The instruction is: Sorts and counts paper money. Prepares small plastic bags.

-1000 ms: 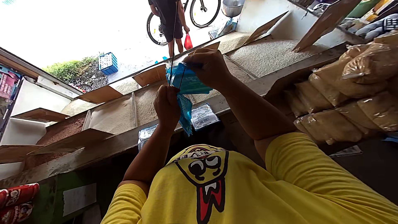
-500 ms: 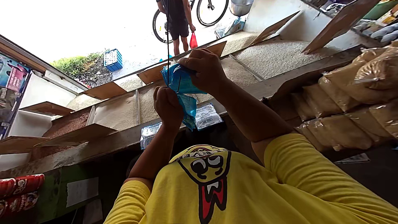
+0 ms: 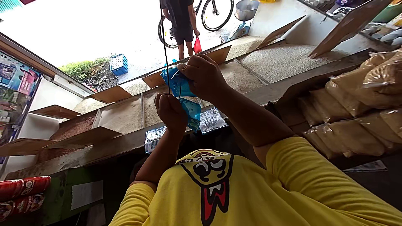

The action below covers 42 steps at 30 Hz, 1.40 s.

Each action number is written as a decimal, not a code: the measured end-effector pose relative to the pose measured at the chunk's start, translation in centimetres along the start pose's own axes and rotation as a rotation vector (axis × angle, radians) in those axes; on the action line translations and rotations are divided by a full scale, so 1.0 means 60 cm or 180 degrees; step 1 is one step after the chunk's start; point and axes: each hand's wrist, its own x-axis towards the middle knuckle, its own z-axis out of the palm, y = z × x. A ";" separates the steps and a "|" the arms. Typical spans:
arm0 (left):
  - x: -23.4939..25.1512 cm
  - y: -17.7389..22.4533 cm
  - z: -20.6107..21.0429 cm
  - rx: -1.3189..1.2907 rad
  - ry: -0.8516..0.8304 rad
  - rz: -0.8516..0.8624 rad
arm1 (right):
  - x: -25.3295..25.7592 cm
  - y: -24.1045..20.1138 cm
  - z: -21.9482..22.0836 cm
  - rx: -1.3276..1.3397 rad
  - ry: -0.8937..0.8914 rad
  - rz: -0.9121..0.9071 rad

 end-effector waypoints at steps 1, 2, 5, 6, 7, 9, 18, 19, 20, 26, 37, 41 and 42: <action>0.000 0.001 0.000 -0.0006 0.0021 -0.0003 | 0.000 -0.001 0.000 -0.0006 0.0011 -0.0004; 0.001 0.003 0.001 -0.0004 0.0039 -0.0011 | 0.001 -0.002 -0.001 -0.0012 0.0014 -0.0003; 0.003 0.009 -0.004 0.0001 0.0011 -0.0037 | 0.001 -0.005 -0.002 -0.0002 0.0036 0.0017; 0.002 0.010 -0.008 0.0027 -0.0050 -0.0064 | 0.000 -0.008 -0.003 0.0036 0.0018 0.0051; 0.003 0.010 -0.009 0.0066 -0.0069 -0.0062 | 0.000 -0.011 -0.005 0.0076 -0.0008 0.0098; 0.006 0.008 -0.005 0.0151 -0.0022 -0.0006 | 0.005 -0.011 -0.009 0.0084 -0.0004 0.0141; 0.006 0.014 0.000 0.0289 0.0026 0.0237 | 0.011 -0.022 0.001 0.0118 -0.0153 0.0215; 0.006 0.015 -0.001 0.0244 0.0018 0.0238 | 0.013 -0.025 0.001 0.0125 -0.0166 0.0226; 0.005 0.016 -0.002 0.0188 0.0004 0.0229 | 0.013 -0.027 0.003 0.0142 -0.0183 0.0223; 0.019 0.001 -0.026 -0.0685 -0.0386 -0.0581 | 0.018 -0.013 0.008 0.0489 -0.0154 0.0227; 0.035 -0.008 -0.048 -0.0304 -0.0456 -0.0673 | 0.019 -0.018 0.048 0.0751 0.0071 0.0271; 0.020 -0.025 -0.032 0.0563 -0.0171 0.0153 | 0.025 -0.020 0.060 0.0850 0.0058 0.0305; 0.022 -0.025 -0.035 0.0378 -0.0215 -0.0083 | 0.027 -0.020 0.063 0.0870 0.0058 0.0323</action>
